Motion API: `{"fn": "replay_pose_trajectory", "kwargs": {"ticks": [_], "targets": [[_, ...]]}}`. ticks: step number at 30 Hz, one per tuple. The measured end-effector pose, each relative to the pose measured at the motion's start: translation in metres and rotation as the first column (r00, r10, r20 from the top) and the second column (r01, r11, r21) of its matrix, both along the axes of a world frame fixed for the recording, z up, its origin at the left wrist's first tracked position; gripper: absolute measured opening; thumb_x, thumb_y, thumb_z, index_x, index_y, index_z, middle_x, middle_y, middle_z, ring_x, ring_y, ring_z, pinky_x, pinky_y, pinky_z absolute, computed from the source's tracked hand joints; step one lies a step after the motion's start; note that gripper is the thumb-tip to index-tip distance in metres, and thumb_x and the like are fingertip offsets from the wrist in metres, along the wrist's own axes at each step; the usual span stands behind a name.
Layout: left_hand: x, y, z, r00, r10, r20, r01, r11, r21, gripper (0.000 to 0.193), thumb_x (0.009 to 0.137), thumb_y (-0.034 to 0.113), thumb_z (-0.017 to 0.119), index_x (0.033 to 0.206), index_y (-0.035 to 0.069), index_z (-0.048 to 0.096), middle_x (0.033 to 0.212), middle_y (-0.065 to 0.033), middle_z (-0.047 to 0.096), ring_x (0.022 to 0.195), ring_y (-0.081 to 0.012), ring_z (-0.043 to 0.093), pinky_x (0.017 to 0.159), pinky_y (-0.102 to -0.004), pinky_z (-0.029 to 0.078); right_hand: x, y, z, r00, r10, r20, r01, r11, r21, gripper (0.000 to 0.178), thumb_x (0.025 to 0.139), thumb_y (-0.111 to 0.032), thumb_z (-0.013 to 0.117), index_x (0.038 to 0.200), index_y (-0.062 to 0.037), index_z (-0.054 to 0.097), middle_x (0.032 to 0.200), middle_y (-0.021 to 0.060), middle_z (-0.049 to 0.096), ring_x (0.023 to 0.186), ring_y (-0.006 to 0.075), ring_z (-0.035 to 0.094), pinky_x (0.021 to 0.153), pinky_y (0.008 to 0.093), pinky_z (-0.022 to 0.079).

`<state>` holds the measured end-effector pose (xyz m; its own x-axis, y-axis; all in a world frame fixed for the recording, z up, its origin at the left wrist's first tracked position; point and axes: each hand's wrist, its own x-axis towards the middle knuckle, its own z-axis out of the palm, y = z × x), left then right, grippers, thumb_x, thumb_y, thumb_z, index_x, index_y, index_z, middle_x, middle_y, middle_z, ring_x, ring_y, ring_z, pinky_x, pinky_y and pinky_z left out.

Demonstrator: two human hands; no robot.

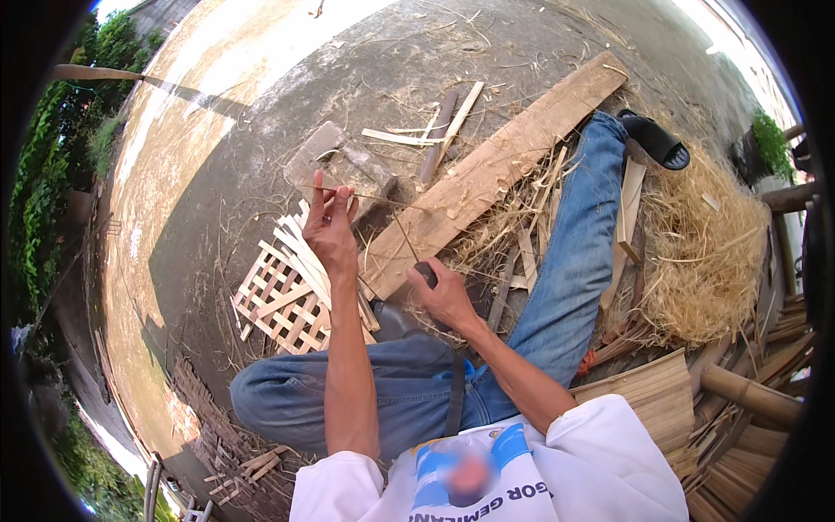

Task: The person sits on the ground and uses a knife to shave thin strips from small wooden pieces. They repeatedly hold the wood, shave it against a block, and place the finished strips into a pile.

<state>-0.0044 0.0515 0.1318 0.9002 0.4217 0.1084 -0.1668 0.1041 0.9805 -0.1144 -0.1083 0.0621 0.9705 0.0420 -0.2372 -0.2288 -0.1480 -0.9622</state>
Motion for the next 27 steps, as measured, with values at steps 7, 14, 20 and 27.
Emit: {"fn": "replay_pose_trajectory", "kwargs": {"ticks": [7,14,20,27], "targets": [[0.004,0.000,-0.001,1.000,0.004,0.025,-0.003,1.000,-0.019,0.051,0.098,0.007,0.069,0.147,0.014,0.056,0.108,-0.0050,0.067,0.100,-0.0130,0.069,0.092,-0.0330,0.064,-0.007,-0.038,-0.074,0.957,-0.062,-0.284,0.060,0.998,-0.017,0.048,0.099,-0.047,0.066,0.101,0.0011,0.065,0.066,0.0111,0.065,0.053,0.0188,0.066,0.052,0.0351,0.052],[0.001,0.003,-0.002,0.997,0.070,-0.030,-0.070,0.997,-0.019,0.051,0.098,0.008,0.070,0.147,0.011,0.055,0.104,-0.0022,0.067,0.099,-0.0160,0.072,0.090,-0.0339,0.066,-0.014,-0.018,-0.068,0.981,-0.091,-0.174,0.084,0.995,-0.045,0.044,0.099,-0.044,0.066,0.098,-0.0002,0.063,0.065,0.0088,0.063,0.053,0.0171,0.066,0.049,0.0325,0.051],[0.004,0.016,0.013,0.992,0.114,-0.044,-0.101,0.969,0.225,0.050,0.101,0.007,0.064,0.150,0.006,0.050,0.106,-0.0065,0.068,0.096,-0.0182,0.073,0.082,-0.0336,0.067,-0.013,-0.033,-0.088,0.961,-0.090,-0.263,0.084,0.996,-0.035,0.045,0.099,-0.047,0.066,0.095,-0.0027,0.063,0.066,0.0032,0.059,0.050,0.0125,0.062,0.044,0.0290,0.050],[-0.006,0.084,0.065,0.986,0.071,-0.153,-0.013,0.936,0.353,0.032,0.108,0.023,0.056,0.130,0.002,0.062,0.107,-0.0097,0.077,0.086,-0.0184,0.076,0.067,-0.0279,0.058,-0.014,-0.037,-0.090,0.953,-0.089,-0.288,0.084,0.996,-0.031,0.042,0.100,-0.043,0.066,0.096,-0.0021,0.062,0.063,0.0029,0.057,0.049,0.0130,0.062,0.044,0.0294,0.049]]}}
